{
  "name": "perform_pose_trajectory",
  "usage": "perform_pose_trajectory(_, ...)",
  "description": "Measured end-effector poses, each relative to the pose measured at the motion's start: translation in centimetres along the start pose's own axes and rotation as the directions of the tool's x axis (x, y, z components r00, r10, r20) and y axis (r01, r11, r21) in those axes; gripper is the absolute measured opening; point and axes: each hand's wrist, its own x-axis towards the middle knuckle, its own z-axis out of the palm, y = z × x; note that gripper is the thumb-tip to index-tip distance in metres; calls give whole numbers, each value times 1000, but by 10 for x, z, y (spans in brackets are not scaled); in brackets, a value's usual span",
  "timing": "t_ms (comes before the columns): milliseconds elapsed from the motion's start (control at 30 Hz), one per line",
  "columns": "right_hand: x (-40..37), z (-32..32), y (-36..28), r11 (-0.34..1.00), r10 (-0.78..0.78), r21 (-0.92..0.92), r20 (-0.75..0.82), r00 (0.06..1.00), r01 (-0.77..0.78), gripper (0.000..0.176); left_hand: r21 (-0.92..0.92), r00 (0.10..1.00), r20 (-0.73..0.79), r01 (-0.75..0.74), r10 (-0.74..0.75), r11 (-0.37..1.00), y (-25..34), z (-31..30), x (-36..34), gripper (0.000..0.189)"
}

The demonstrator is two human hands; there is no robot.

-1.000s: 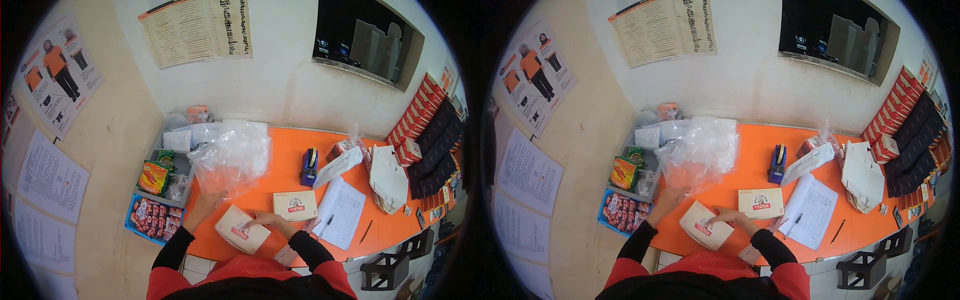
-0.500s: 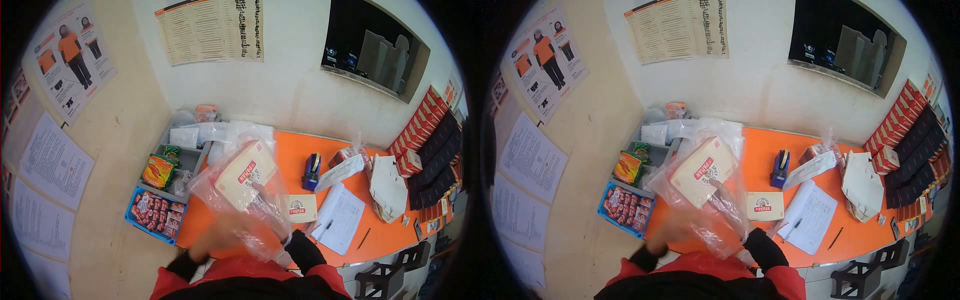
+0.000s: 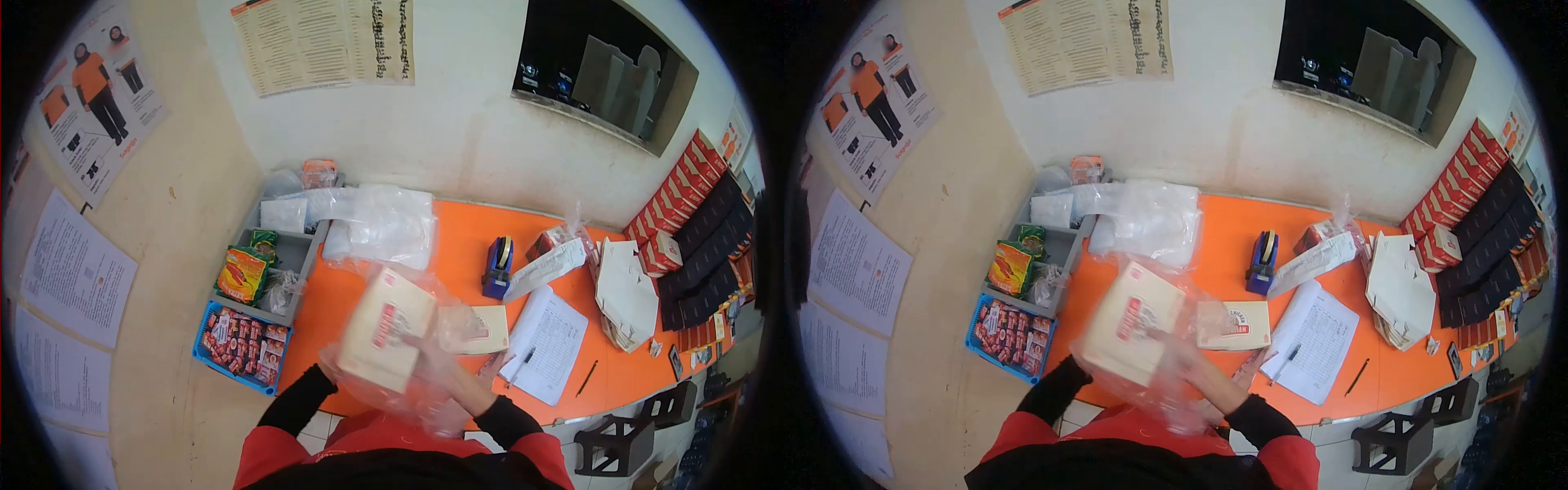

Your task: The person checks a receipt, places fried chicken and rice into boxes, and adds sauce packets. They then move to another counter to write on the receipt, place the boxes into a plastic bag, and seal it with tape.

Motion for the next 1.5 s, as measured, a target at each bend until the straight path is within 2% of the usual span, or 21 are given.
perform_pose_trajectory(67,44,-8,22,990,87,120,-55,995,-80,47,-609,988,144,48,52,792,-50,-13,-14,52)
perform_pose_trajectory(133,84,-3,36,976,137,193,-163,977,-104,45,-788,980,193,128,43,602,-100,-27,-27,53)
perform_pose_trajectory(267,145,-83,87,997,67,46,-378,923,-54,40,-699,946,150,306,-286,646,-177,-65,-50,56)
perform_pose_trajectory(400,62,-75,15,866,113,-494,44,993,-76,31,-581,715,-120,512,-689,633,-135,-12,-64,48)
perform_pose_trajectory(467,36,-85,-62,506,-145,-850,82,986,145,29,-508,716,127,641,-687,575,-135,12,-53,40)
perform_pose_trajectory(500,41,-120,-92,248,-347,-967,-32,937,58,29,-458,695,247,698,-676,550,-138,25,-47,36)
perform_pose_trajectory(533,30,-123,-117,-269,-548,-962,187,816,40,37,-483,678,325,719,-659,501,-140,42,-34,32)
perform_pose_trajectory(600,16,-144,-143,-655,-250,-733,-22,968,-186,53,-570,697,415,700,-585,430,-162,69,-10,31)
perform_pose_trajectory(733,22,-147,-140,-600,-126,-788,-76,989,-137,76,-758,818,239,493,-523,426,-151,111,25,34)
perform_pose_trajectory(833,34,-142,-148,-339,23,-921,-211,977,-191,79,-715,914,247,396,-321,576,-169,92,12,40)
perform_pose_trajectory(933,20,-90,-162,52,157,-964,-250,955,-261,70,-615,874,307,483,-376,623,-87,88,-23,46)
perform_pose_trajectory(967,17,-76,-166,180,217,-935,-267,939,-307,66,-255,953,151,293,-262,922,-46,93,-42,50)
perform_pose_trajectory(1000,14,-59,-165,340,245,-883,-249,937,-324,61,196,995,57,71,-83,978,-9,98,-59,55)
perform_pose_trajectory(1033,10,-41,-160,488,272,-803,-231,934,-341,56,584,957,-128,-138,259,800,15,99,-73,61)
perform_pose_trajectory(1067,9,-27,-153,621,298,-697,-214,930,-359,51,885,786,-150,-163,600,435,29,98,-82,67)
perform_pose_trajectory(1100,14,-13,-144,629,377,-650,-225,899,-426,50,977,575,-167,-11,801,212,30,87,-77,68)
perform_pose_trajectory(1167,31,15,-119,625,523,-551,-230,821,-552,49,966,269,-201,213,942,145,10,58,-68,65)
perform_pose_trajectory(1267,67,20,-69,635,599,-510,-148,787,-579,51,859,130,-509,131,851,494,-19,22,-71,52)
perform_pose_trajectory(1333,83,15,-42,692,516,-498,-165,841,-523,51,719,138,-687,-10,713,695,-42,17,-90,41)
perform_pose_trajectory(1433,113,-34,-15,784,417,-380,-264,869,-492,50,620,275,-774,153,570,769,-60,16,-115,24)
perform_pose_trajectory(1500,116,-30,4,893,239,-274,-387,891,-358,49,664,327,-716,50,616,746,-69,23,-118,12)
